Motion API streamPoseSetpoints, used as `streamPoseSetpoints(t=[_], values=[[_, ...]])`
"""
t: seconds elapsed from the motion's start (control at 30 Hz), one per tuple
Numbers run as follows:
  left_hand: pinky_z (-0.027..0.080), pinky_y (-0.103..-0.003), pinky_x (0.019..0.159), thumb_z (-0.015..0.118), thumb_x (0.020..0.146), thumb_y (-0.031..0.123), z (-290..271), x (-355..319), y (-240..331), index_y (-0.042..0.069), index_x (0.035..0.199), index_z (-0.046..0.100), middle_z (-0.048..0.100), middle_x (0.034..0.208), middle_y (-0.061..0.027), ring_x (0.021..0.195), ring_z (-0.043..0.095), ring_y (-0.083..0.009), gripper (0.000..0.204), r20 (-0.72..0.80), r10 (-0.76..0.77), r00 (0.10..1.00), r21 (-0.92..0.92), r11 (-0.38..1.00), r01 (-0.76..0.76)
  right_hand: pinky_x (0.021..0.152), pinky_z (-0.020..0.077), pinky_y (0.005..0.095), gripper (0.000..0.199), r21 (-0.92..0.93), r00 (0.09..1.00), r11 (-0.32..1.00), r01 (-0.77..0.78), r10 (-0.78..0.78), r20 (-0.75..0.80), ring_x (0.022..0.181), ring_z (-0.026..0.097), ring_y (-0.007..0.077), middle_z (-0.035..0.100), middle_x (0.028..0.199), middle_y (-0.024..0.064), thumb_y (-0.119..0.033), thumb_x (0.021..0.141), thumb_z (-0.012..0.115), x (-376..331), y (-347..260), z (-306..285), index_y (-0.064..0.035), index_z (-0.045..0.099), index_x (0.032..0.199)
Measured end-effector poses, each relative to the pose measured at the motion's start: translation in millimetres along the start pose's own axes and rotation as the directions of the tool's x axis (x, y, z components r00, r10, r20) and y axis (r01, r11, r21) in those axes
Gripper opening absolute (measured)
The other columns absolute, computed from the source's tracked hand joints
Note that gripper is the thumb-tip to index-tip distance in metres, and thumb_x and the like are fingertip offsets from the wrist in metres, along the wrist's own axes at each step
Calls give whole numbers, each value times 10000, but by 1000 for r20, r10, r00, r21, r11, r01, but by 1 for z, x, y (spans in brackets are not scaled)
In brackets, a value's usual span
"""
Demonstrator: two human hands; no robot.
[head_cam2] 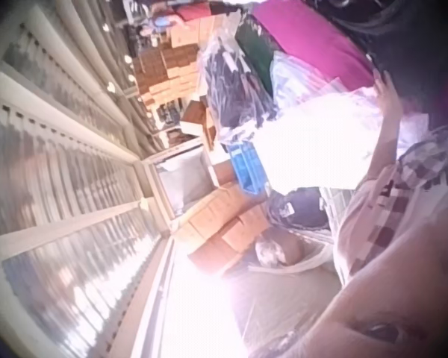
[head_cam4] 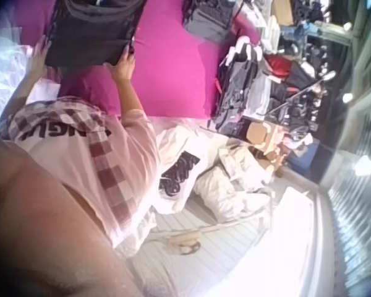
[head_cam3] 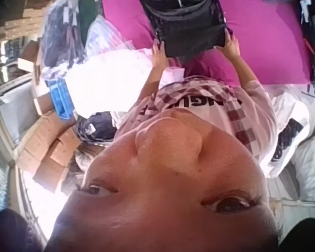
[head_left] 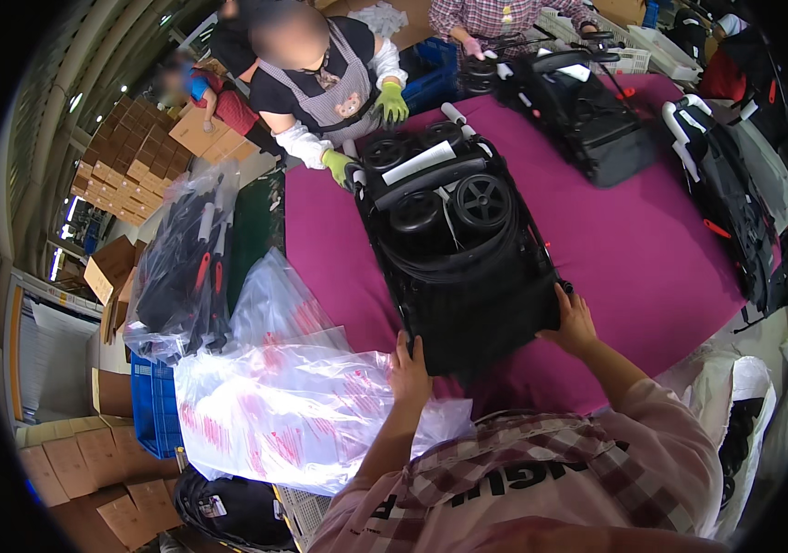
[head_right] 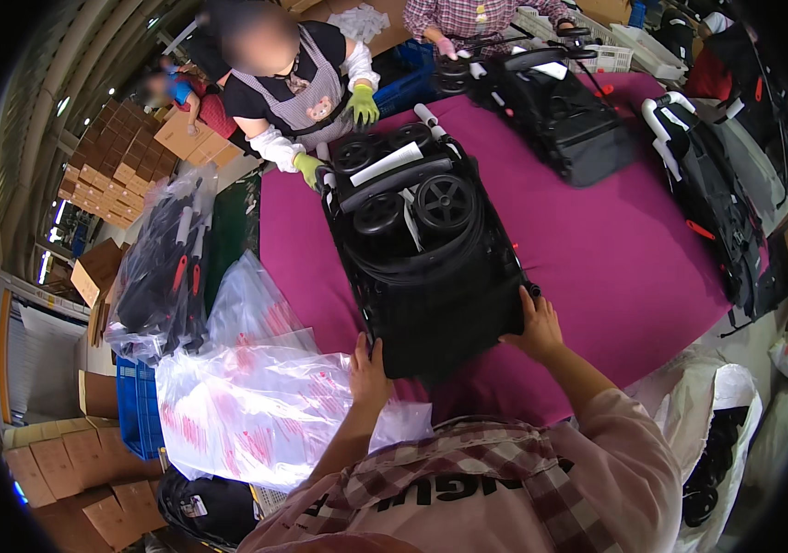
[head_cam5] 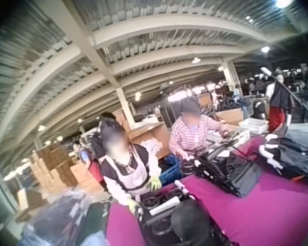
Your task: The person unpacks folded baby strollers from plastic bags, places them on a pink table, and attaches wheels to each stroller. The person repeats this process for several strollers, handling wheels and frames by hand.
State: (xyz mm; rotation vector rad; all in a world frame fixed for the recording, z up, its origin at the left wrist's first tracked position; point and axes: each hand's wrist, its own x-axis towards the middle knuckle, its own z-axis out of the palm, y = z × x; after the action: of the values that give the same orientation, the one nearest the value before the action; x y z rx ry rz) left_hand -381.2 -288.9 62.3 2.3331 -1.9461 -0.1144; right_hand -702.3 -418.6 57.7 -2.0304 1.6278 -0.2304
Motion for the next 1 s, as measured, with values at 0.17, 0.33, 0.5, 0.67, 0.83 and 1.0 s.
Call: streamPoseSetpoints(t=[0.17,0.33,0.5,0.67,0.83,1.0], values=[[475,-407,913,673,663,75,48,8,-30,106,1398,430,458,1399,-73,1109,508,-283,775,-144,169,975,178,974,-142,1030,355,428,934,-326,997,944,54,-66,-26,1370,302,325,363,1425,188,-297,702,765,-10,-10,-12,-67,281,1467],[515,-399,846,529,800,90,55,6,-26,119,1369,481,475,1403,-34,1095,519,-261,571,-219,223,950,168,968,-188,1023,372,427,505,-459,924,857,233,-342,-170,1362,352,293,375,1460,163,-100,859,501,22,26,35,5,449,1350],[523,-370,858,522,812,80,59,11,-35,120,1324,530,520,1362,-19,1086,527,-253,514,-214,236,948,78,971,-224,952,433,428,399,-462,847,835,299,-455,-275,1233,511,303,511,1345,173,-111,870,496,36,42,47,-4,548,1251],[508,-405,872,678,755,131,12,61,-33,105,1148,634,626,1161,-100,1037,572,-317,396,-38,124,992,-123,984,-127,871,495,404,217,-507,971,831,230,-157,183,1007,650,294,660,1094,140,-191,842,595,82,-12,-32,-47,636,999],[450,-455,936,737,771,207,-26,88,-34,98,1158,614,626,1104,-178,1043,568,-362,421,46,-54,997,-356,932,67,873,497,401,431,-339,964,903,262,-230,133,999,632,318,647,1055,160,-264,738,763,106,-45,-64,-36,600,1065],[415,-449,968,765,721,139,-7,5,-38,45,1239,514,604,1080,-203,1081,534,-401,583,-277,-296,914,-370,911,183,954,426,436,650,49,895,954,296,-259,-364,1184,496,362,548,1234,166,-207,734,769,44,-17,-27,-80,489,1306]])
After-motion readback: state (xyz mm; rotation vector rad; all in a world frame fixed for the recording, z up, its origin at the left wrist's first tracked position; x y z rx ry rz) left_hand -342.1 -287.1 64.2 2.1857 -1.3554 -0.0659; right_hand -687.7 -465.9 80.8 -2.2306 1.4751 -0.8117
